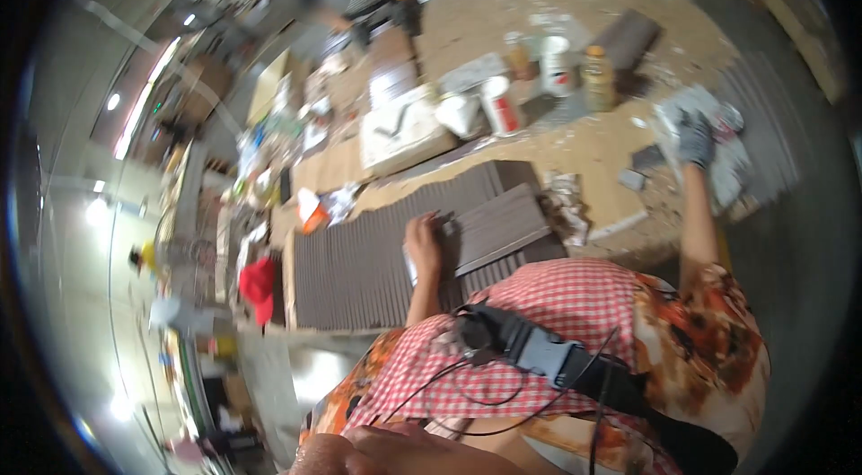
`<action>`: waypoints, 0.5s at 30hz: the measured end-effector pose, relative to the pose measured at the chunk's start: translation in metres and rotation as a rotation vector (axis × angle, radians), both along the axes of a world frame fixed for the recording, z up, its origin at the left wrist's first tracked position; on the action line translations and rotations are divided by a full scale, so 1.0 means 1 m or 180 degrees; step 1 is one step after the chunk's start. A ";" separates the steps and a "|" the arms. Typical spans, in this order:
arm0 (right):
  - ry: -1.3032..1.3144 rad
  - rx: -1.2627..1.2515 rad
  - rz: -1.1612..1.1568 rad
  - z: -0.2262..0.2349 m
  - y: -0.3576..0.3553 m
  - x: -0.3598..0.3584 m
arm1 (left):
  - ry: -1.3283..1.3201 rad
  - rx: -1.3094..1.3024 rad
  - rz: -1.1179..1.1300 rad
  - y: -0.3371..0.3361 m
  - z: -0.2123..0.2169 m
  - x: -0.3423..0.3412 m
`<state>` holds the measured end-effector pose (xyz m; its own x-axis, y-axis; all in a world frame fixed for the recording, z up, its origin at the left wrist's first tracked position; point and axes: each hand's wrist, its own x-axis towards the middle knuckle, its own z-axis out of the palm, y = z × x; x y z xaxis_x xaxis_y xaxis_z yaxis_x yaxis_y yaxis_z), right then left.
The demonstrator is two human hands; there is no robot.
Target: The person cleans a wood panel with a cloth, turning it over to wipe both sides before stacking it with others on a table.
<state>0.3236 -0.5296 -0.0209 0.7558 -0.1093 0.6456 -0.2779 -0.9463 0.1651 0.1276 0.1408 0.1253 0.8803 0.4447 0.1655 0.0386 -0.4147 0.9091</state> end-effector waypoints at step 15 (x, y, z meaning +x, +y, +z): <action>0.1444 0.6612 0.3269 0.117 0.309 -0.045 | -0.0229 -0.0978 -0.0296 -0.011 -0.003 -0.027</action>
